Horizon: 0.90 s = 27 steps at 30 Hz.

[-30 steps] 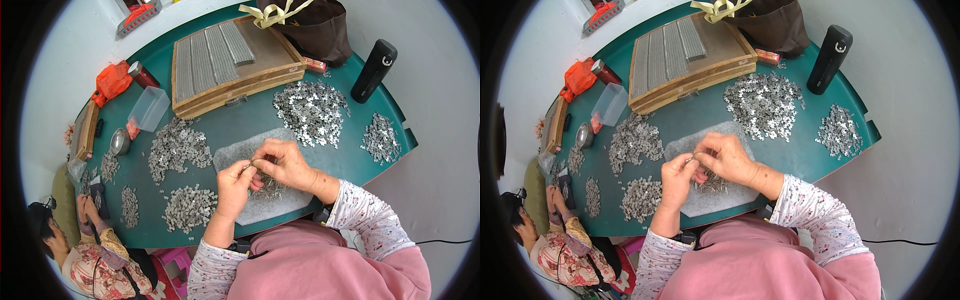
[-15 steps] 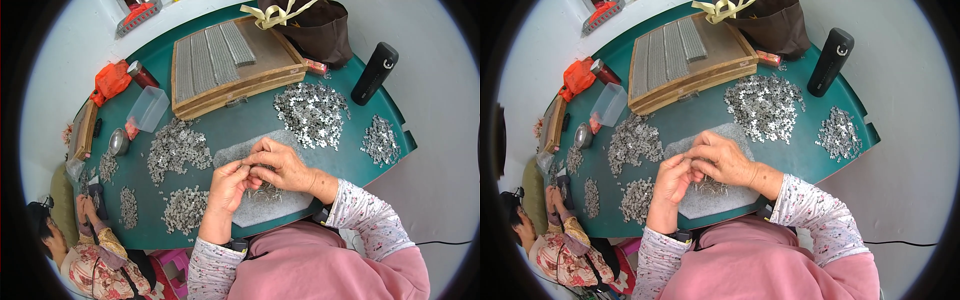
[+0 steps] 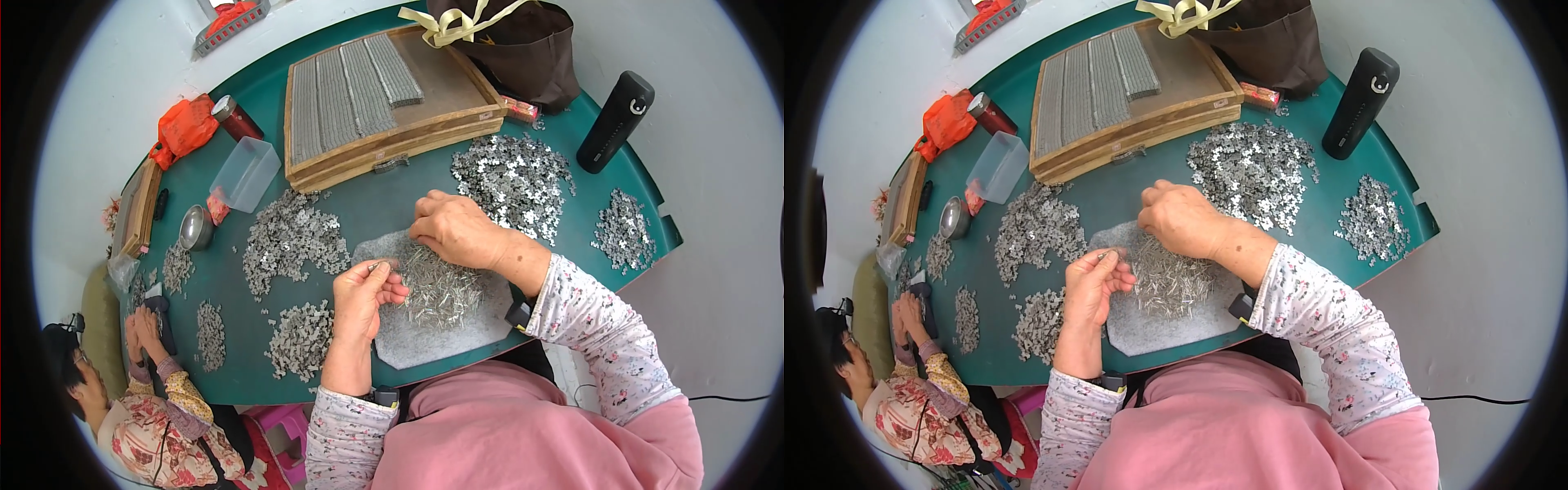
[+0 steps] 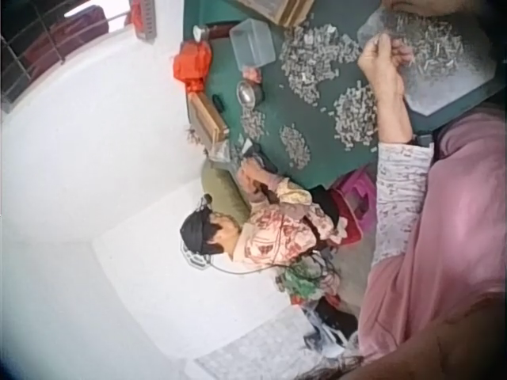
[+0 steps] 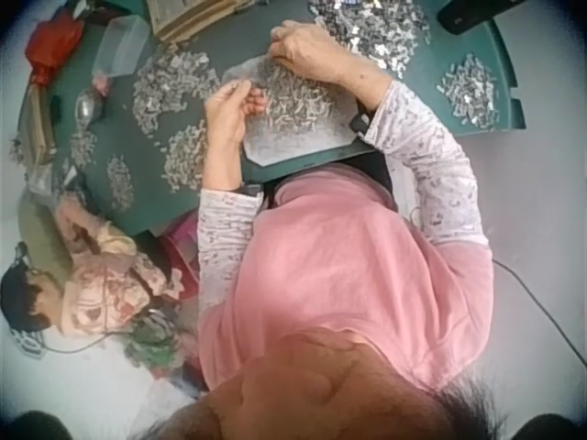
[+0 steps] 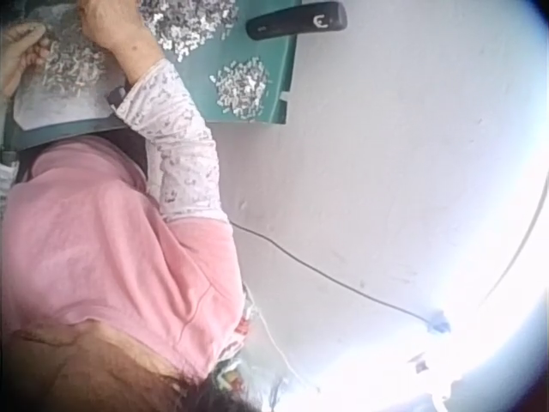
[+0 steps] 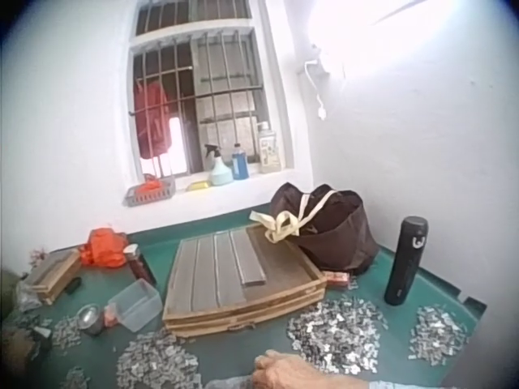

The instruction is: Manually sort and arrange small metal slider components on a surface.

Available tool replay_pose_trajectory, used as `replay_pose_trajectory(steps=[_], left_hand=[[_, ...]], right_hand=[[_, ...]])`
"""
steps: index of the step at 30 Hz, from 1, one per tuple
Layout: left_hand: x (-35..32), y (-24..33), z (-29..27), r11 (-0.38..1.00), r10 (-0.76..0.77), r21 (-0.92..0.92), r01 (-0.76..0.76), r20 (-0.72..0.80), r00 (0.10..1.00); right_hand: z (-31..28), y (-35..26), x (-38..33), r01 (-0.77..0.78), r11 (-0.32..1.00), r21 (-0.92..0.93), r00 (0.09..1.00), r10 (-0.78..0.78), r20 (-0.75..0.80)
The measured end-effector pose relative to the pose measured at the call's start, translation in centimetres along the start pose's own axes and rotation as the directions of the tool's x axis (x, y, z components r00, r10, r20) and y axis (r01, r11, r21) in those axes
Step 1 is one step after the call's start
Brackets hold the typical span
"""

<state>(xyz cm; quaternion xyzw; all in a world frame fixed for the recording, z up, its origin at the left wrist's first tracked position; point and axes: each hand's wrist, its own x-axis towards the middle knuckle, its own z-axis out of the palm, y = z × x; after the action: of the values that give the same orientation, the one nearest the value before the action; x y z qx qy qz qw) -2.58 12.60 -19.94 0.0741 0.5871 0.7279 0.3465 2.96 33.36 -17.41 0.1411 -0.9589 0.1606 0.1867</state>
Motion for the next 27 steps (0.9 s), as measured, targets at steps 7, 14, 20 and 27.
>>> replay_pose_trajectory(steps=[7, 14, 20, 27], left_hand=[[0.1, -0.4, 0.0, 1.000, 0.000, 0.030, 0.000, 0.013, 1.000], [0.1, -0.4, 0.0, 0.999, 0.003, 0.051, -0.004, 0.028, 1.000], [0.0, -0.7, 0.1, 0.998, 0.015, 0.063, -0.017, 0.032, 0.999], [-0.7, -1.2, 0.9, 0.973, 0.152, 0.171, -0.158, 0.050, 0.987]], right_hand=[[0.1, -0.6, 0.6, 0.045, 0.998, -0.054, 0.995, -0.040, 0.094], [1.4, -1.2, -0.5, -0.038, 0.998, -0.054, 0.997, 0.041, 0.062], [1.5, -1.1, -0.8, -0.103, 0.991, 0.081, 0.994, 0.106, -0.035], [1.5, -3.0, -0.9, -0.223, 0.786, 0.577, 0.958, 0.287, -0.020]])
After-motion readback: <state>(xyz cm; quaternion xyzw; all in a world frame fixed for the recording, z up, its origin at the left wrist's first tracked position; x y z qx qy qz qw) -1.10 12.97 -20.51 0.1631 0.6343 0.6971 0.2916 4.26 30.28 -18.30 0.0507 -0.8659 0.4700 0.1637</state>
